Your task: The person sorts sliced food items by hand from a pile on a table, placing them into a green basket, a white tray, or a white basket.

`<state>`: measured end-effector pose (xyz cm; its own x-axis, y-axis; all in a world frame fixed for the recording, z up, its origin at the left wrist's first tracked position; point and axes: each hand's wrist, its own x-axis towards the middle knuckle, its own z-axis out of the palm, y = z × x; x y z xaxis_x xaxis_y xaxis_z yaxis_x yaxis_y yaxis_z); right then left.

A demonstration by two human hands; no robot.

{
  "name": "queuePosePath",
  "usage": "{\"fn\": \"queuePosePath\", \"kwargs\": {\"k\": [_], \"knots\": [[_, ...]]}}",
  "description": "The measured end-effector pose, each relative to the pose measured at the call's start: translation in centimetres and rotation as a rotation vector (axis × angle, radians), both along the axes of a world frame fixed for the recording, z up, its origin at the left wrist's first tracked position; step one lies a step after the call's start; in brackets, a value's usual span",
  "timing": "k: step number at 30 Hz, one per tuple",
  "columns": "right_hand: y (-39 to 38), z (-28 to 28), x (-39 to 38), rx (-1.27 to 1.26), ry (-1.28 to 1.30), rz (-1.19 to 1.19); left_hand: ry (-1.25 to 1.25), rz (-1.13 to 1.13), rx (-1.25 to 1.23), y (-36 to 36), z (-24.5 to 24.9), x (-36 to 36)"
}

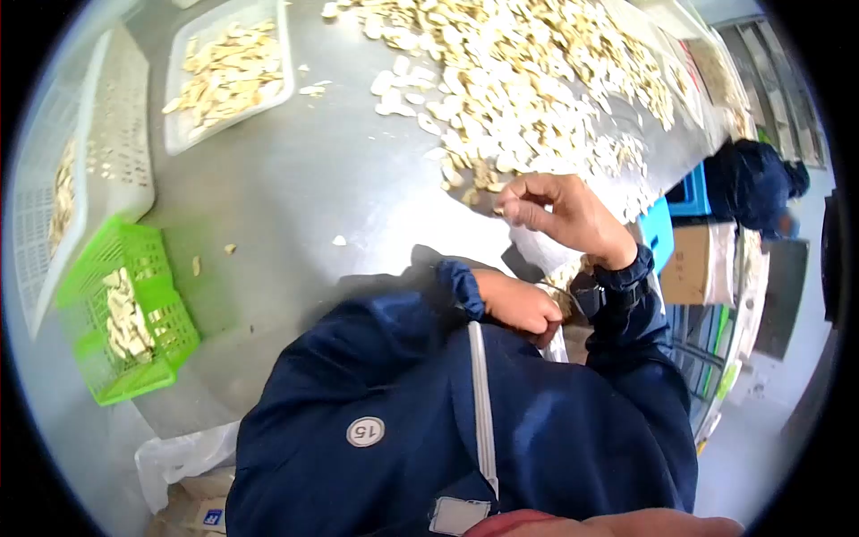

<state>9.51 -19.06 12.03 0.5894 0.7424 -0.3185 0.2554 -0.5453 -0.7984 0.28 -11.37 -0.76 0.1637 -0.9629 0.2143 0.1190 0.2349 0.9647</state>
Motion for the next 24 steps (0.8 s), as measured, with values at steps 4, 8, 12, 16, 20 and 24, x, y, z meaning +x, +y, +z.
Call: {"fn": "queuePosePath", "kwargs": {"k": [4, 8, 12, 16, 20, 24], "knots": [[-6.5, -2.3, -2.4, -0.137, 0.036, 0.003, 0.168, -0.052, 0.176, 1.6, 2.6, 0.1], [-7.2, -4.5, -1.7, -0.176, -0.424, -0.339, 0.183, -0.039, 0.196, 1.6, 2.7, 0.0], [-3.4, -5.5, -0.9, 0.048, -0.634, -0.211, 0.169, 0.005, 0.196, 1.8, 2.9, 0.0], [-1.5, -6.7, -0.4, -0.033, -0.909, -0.062, 0.184, 0.006, 0.219, 2.1, 3.0, 0.2], [-3.2, -6.6, 0.1, -0.045, -0.853, -0.277, 0.366, 0.045, 0.204, 2.3, 2.6, 0.2], [-7.0, -4.2, 0.6, -0.054, -0.293, -0.473, 0.821, 0.257, -0.017, 2.9, 2.8, 0.1]]}}
